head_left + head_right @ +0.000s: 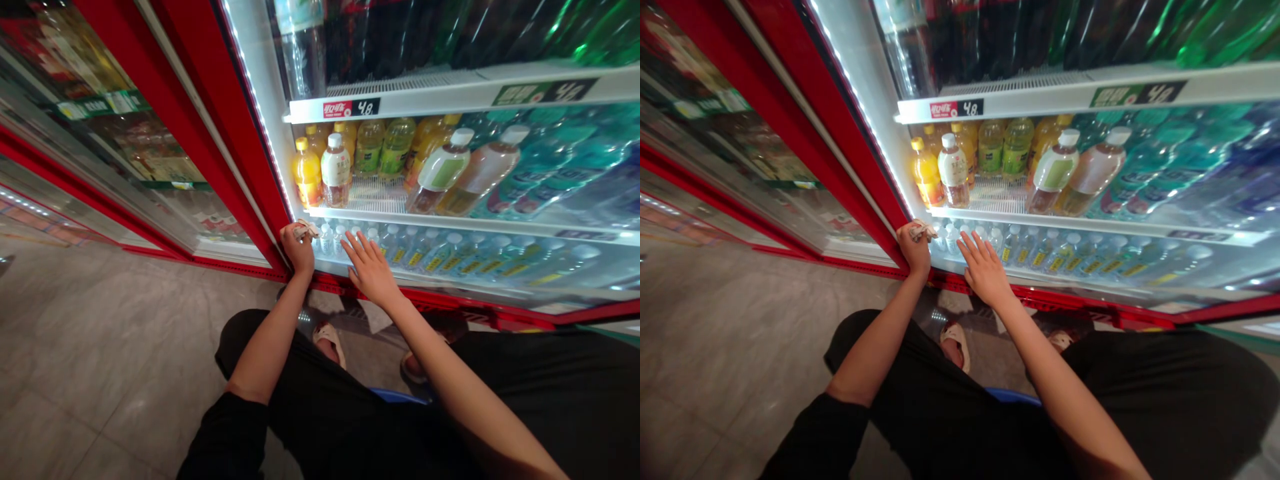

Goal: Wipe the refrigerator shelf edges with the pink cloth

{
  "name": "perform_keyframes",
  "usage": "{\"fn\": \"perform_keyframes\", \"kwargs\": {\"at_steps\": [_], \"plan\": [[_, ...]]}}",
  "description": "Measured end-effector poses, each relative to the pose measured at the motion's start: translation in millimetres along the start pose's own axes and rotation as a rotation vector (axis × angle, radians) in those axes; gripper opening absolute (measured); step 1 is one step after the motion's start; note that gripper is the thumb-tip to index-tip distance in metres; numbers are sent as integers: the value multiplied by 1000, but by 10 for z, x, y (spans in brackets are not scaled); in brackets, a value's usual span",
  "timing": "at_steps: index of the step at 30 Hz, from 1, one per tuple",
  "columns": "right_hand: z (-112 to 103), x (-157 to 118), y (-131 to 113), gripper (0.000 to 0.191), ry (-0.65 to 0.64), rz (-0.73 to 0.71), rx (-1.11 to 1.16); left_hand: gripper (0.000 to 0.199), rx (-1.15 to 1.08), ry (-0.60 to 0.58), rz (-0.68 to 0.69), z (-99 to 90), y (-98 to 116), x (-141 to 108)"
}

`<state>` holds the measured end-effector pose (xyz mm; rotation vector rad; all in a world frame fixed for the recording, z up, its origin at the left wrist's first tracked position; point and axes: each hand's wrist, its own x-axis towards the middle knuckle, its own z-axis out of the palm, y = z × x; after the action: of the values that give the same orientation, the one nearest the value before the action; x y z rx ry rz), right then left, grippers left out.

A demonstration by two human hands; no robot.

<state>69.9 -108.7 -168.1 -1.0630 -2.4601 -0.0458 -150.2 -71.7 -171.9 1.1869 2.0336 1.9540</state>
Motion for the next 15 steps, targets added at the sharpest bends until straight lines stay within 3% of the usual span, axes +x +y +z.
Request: {"fn": "perform_keyframes", "kwargs": {"at_steps": [4,9,15], "plan": [[8,-35,19,79,7,15,-5,32,-2,-8,-36,36,-23,-87],[29,-106,33,84,19,32,10,35,-28,-118,-19,154,51,-337],[63,-225,72,88,53,98,15,31,-38,-76,-16,127,80,-228]]}}
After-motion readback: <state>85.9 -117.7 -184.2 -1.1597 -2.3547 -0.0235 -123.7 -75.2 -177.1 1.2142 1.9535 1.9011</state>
